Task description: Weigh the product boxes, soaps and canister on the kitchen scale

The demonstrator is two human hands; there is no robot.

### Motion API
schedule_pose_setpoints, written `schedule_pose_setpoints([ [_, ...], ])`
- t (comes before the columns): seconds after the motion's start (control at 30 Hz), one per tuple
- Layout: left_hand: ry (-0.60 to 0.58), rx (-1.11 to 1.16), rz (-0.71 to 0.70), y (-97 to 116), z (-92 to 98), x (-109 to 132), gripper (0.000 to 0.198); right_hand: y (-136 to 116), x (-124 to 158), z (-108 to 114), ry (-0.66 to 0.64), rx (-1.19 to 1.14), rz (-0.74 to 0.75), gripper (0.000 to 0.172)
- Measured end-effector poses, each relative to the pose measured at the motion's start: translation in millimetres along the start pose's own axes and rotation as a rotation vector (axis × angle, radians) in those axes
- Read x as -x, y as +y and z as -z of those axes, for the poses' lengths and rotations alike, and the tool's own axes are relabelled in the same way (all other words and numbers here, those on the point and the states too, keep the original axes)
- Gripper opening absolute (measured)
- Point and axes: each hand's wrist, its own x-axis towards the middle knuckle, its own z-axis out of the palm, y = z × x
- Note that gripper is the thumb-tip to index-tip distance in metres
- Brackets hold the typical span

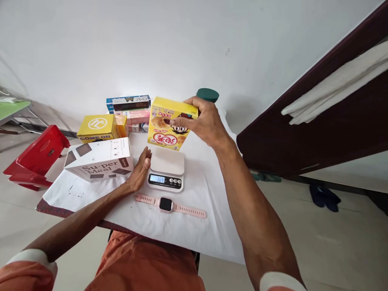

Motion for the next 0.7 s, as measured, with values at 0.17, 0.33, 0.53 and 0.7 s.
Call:
schedule_pose_setpoints([
  [0.17,0.067,0.058,0.0,-8.2,-3.1,-2.3,0.109,11.5,43.9,1.8,-0.003,0.079,-0.051,0.056],
  [0.33,0.083,0.061,-0.021,-12.1,-3.2,-1.9,0.104,24.9,55.6,-8.3,-0.005,-0.006,-0.112,0.068],
  [0.53,0.088,0.052,-0.016,-11.2,-3.5,-3.2,0.099,34.3,68.7,2.1,0.133,-0.072,-0.123,0.089],
  [0.7,0.101,0.053,-0.024,-16.5,-3.4,-4.5,0.098,77.0,99.9,-3.4,0.53,-0.26,-0.322,0.071],
])
